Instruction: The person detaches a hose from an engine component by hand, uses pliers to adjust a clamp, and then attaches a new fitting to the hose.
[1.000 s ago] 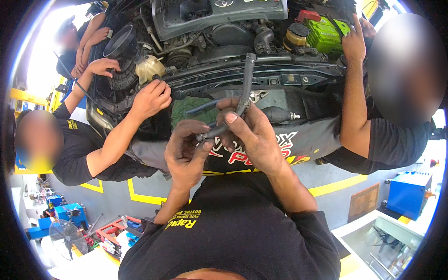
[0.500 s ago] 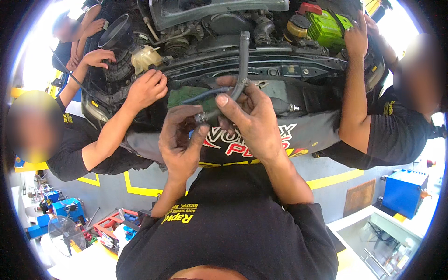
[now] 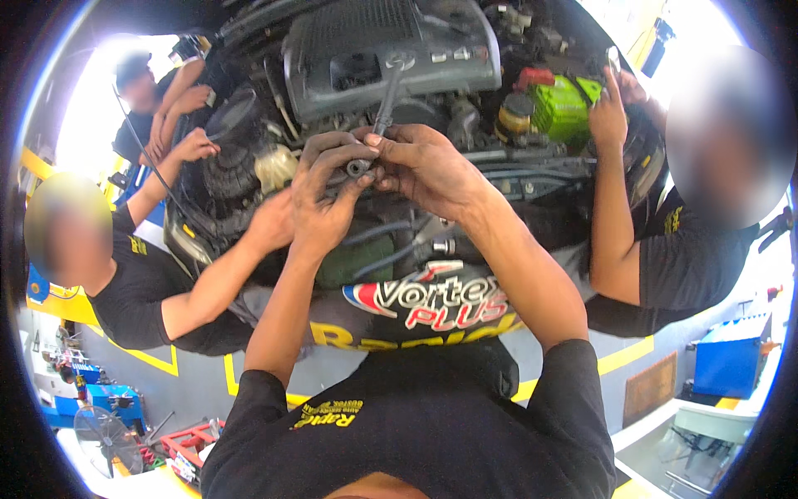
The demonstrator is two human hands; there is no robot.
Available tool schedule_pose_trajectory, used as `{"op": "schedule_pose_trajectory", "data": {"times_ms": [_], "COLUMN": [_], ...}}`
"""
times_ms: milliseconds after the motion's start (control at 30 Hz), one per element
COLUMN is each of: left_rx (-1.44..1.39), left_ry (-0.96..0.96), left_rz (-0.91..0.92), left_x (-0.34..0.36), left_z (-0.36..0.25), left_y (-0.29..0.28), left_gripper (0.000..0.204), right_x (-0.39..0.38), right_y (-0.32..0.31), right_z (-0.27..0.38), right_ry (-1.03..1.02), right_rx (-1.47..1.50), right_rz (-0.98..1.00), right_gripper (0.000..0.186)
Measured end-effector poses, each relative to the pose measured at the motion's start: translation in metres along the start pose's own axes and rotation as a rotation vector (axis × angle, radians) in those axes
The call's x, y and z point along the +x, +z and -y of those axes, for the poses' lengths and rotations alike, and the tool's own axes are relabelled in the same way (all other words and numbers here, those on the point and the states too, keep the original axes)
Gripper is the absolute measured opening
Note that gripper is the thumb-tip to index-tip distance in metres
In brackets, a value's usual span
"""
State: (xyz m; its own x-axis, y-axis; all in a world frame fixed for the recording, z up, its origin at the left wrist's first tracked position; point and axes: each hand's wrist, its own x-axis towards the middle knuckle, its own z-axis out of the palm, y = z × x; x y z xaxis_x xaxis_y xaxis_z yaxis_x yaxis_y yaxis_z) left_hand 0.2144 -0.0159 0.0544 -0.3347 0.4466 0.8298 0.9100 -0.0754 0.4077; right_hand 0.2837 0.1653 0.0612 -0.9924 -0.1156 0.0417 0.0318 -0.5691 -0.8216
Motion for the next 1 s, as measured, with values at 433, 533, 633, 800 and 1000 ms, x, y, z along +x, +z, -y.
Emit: {"op": "schedule_pose_trajectory", "data": {"times_ms": [433, 533, 633, 800, 1000], "left_rx": [0.076, -0.031, -0.061, -0.001, -0.124], "left_ry": [-0.013, -0.054, -0.022, -0.027, -0.067], "left_rz": [-0.172, -0.184, -0.156, -0.086, -0.065], "left_x": [0.017, 0.01, 0.009, 0.008, 0.008], "left_z": [0.082, 0.086, 0.087, 0.089, 0.093], "left_y": [0.019, 0.025, 0.023, 0.025, 0.022], "left_gripper": [0.022, 0.026, 0.031, 0.028, 0.034], "right_x": [0.066, 0.069, 0.069, 0.069, 0.069], "right_y": [-0.032, -0.036, -0.043, -0.047, -0.055], "right_z": [0.002, -0.008, -0.012, -0.014, -0.018], "right_ry": [-0.626, -0.715, -0.784, -0.852, -0.878], "right_rx": [-1.124, -1.227, -1.286, -1.327, -1.473], "right_rz": [-0.078, -0.076, -0.132, -0.148, -0.163], "right_gripper": [0.044, 0.043, 0.045, 0.038, 0.035]}}
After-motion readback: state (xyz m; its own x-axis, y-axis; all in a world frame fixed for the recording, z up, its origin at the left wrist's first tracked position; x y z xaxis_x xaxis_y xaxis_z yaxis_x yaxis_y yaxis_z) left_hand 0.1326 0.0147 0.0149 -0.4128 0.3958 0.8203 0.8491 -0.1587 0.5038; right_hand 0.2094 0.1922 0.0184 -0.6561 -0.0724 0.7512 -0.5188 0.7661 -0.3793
